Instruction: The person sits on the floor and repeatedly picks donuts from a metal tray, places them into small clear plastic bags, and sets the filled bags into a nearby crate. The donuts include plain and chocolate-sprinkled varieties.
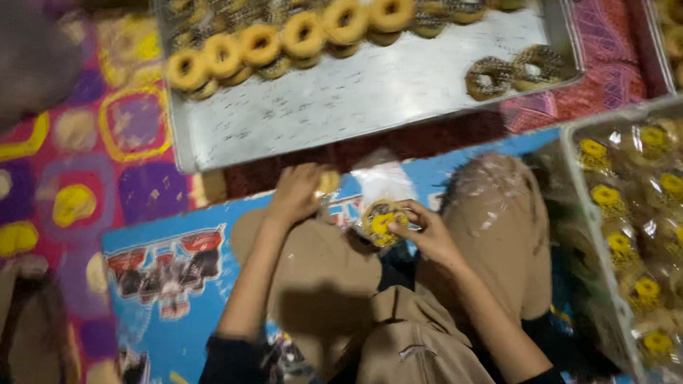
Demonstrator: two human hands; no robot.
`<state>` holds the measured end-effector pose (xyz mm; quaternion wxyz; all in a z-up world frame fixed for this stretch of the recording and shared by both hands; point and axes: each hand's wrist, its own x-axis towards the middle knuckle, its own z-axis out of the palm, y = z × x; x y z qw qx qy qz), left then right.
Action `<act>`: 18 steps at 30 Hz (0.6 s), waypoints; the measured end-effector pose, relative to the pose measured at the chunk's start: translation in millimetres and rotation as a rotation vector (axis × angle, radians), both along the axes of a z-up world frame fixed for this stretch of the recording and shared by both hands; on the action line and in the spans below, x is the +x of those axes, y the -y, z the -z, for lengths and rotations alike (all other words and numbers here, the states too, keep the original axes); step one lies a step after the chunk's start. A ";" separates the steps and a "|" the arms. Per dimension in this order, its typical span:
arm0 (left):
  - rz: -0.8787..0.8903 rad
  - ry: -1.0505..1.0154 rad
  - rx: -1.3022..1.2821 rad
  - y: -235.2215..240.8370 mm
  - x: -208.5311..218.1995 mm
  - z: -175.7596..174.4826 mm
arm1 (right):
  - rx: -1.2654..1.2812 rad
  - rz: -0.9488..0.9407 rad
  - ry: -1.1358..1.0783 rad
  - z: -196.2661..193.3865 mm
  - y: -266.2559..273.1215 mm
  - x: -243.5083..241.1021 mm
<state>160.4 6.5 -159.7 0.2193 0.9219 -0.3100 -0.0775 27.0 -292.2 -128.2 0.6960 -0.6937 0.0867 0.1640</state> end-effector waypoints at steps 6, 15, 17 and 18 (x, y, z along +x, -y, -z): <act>-0.381 -1.429 -1.238 41.5 -75.5 -14.7 | -0.141 -0.136 0.367 -26.3 15.3 -15.8; -0.111 -1.951 -1.314 180.4 -144.0 18.5 | -0.671 0.207 0.642 -109.2 81.2 -54.8; -0.184 -2.047 -1.214 213.9 -148.8 15.6 | -0.851 0.119 0.770 -116.0 106.4 -71.7; -0.248 -2.061 -1.110 230.4 -154.1 12.1 | -0.847 0.076 0.681 -116.0 118.2 -80.7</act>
